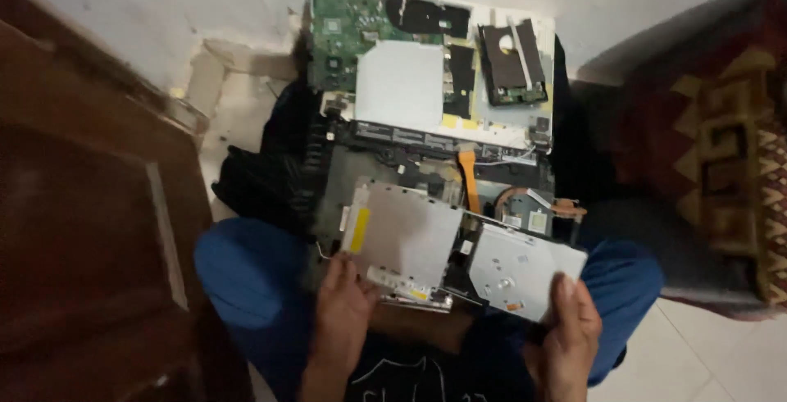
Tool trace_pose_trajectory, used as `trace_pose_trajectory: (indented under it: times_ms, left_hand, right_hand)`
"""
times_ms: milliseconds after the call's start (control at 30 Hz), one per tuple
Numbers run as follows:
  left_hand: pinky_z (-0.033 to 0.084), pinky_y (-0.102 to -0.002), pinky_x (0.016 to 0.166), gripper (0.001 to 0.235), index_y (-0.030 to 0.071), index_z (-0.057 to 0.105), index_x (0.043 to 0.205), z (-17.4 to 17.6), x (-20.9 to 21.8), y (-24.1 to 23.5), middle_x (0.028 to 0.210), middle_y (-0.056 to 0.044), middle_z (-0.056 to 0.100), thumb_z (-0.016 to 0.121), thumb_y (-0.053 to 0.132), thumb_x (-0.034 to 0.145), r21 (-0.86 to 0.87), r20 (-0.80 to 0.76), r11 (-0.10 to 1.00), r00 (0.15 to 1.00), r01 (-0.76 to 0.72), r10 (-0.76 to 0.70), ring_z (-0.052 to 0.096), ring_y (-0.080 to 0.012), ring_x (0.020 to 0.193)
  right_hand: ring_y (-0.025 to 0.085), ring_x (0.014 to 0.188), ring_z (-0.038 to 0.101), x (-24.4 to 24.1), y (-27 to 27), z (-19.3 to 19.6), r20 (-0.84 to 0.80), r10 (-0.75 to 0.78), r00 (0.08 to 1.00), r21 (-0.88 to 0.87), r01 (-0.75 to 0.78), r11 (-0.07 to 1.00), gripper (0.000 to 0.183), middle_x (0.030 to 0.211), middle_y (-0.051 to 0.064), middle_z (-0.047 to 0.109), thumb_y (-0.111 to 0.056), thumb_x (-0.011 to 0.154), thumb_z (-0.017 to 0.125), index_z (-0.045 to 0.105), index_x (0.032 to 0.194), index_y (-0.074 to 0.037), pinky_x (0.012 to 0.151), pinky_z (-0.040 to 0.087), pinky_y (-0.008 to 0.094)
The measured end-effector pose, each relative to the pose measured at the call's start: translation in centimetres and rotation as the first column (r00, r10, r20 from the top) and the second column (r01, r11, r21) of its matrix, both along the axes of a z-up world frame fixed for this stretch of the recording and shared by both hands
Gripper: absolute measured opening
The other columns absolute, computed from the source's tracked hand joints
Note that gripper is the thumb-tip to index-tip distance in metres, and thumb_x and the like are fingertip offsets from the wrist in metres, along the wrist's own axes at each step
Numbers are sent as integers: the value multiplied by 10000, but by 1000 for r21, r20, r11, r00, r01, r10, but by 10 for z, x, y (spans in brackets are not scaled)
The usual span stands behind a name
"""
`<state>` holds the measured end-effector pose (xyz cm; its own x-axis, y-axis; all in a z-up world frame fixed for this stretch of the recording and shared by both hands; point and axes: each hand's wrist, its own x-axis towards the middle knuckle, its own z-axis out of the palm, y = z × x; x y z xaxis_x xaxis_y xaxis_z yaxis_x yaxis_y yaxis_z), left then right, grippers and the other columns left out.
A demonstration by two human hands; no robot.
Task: The person sits on the floor and uses a small brush to clean dust from a disassembled laptop component, likely a CD/DVD drive. They brush both sides of the component and then place it back onto the main laptop chassis.
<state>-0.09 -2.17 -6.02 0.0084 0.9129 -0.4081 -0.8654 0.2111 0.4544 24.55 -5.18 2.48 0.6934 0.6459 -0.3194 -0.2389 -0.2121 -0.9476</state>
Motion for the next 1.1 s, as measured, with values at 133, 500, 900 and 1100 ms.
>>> trace_pose_trajectory:
  times_ms: [133, 500, 900, 1100]
  left_hand:
    - [484, -637, 1030, 640, -8, 351, 1497, 51, 7, 1, 1485, -270, 520, 570, 194, 931, 19, -5, 999, 999, 41, -40, 624, -441, 1132]
    - [519, -572, 1037, 973, 32, 559, 1399, 58, 32, -12, 1307, -250, 673, 357, 800, 837, 199, 144, 885, 880, 422, -452, 641, -399, 1220]
    - [568, -519, 771, 689, -93, 663, 1280, 115, 27, 4, 1176, -307, 717, 492, 492, 958, -297, -6, 909, 952, 291, -307, 691, -405, 920]
    - [509, -308, 823, 246, 15, 752, 1091, 83, 18, 12, 965, -109, 744, 706, 173, 909, -261, -508, 965, 851, -7, -131, 685, -214, 890]
  right_hand:
    - [63, 825, 586, 19, -21, -23, 115, -164, 980, 30, 161, 986, 299, 970, -17, 647, -367, 1047, 618, 669, 1223, -130, 726, 492, 203]
    - [267, 820, 773, -42, -28, 18, 885, 93, 456, 372, -813, 448, 427, 861, 49, 684, -484, 1016, 582, 753, 904, -109, 751, 653, 339]
    - [362, 1168, 660, -31, -32, 19, 858, 463, 223, 40, -927, 372, 338, 1155, 167, 650, -343, 1004, 636, 718, 1176, -65, 937, 570, 506]
    - [226, 1101, 709, -4, -39, -1, 662, 632, 402, -21, -833, 552, 421, 1194, 76, 739, -184, 787, 871, 764, 1191, -135, 960, 522, 331]
